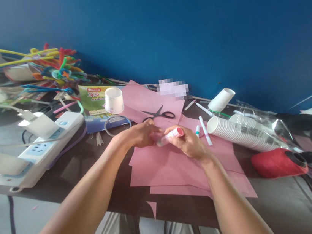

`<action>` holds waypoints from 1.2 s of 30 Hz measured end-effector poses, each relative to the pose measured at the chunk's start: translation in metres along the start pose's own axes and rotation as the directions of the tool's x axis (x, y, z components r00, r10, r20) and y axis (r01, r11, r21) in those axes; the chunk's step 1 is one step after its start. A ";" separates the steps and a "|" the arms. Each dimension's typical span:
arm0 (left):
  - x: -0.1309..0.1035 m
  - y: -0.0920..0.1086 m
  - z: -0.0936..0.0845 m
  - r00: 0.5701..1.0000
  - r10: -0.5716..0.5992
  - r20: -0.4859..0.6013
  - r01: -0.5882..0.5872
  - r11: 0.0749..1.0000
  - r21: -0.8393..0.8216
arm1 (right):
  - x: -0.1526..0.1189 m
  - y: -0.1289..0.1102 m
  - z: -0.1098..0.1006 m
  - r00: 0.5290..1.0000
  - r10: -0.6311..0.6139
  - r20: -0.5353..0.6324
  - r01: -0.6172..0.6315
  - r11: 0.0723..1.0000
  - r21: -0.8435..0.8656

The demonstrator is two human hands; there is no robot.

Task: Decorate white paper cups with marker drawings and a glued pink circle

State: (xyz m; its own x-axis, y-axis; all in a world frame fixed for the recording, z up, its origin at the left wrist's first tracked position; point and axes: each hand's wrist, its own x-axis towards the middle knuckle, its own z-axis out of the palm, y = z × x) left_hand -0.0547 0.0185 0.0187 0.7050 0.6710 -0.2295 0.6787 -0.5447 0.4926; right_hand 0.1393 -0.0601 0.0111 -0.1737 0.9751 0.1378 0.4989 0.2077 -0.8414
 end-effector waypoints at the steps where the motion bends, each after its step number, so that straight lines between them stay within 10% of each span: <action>1: 0.001 -0.001 0.001 1.000 -0.003 0.006 0.003 1.000 0.004 | -0.001 0.000 -0.003 1.000 0.012 -0.013 -0.011 0.999 0.046; 9: 0.004 -0.008 0.005 1.000 0.011 0.022 -0.011 1.000 0.013 | 0.007 0.011 -0.031 0.846 0.028 -0.532 0.320 0.773 0.548; 22: -0.001 -0.009 0.002 1.000 0.000 0.003 0.000 1.000 -0.025 | 0.014 0.006 -0.007 0.848 0.188 -0.496 0.161 0.800 0.578; 28: 0.002 -0.011 0.008 0.970 0.022 -0.241 -0.053 0.991 -0.121 | 0.018 0.022 -0.014 0.634 0.250 -0.732 0.110 0.908 0.405; 36: 0.002 0.002 0.013 0.898 0.012 -0.439 -0.066 0.992 -0.107 | 0.014 0.036 -0.015 0.632 0.090 -0.770 -0.096 0.995 0.037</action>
State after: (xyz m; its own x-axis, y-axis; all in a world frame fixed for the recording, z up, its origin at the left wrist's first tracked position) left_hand -0.0490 0.0124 0.0082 0.5514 0.8171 0.1682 0.6050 -0.5305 0.5937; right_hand 0.1675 -0.0378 -0.0090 0.5883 0.6948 0.4137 0.4817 0.1099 -0.8694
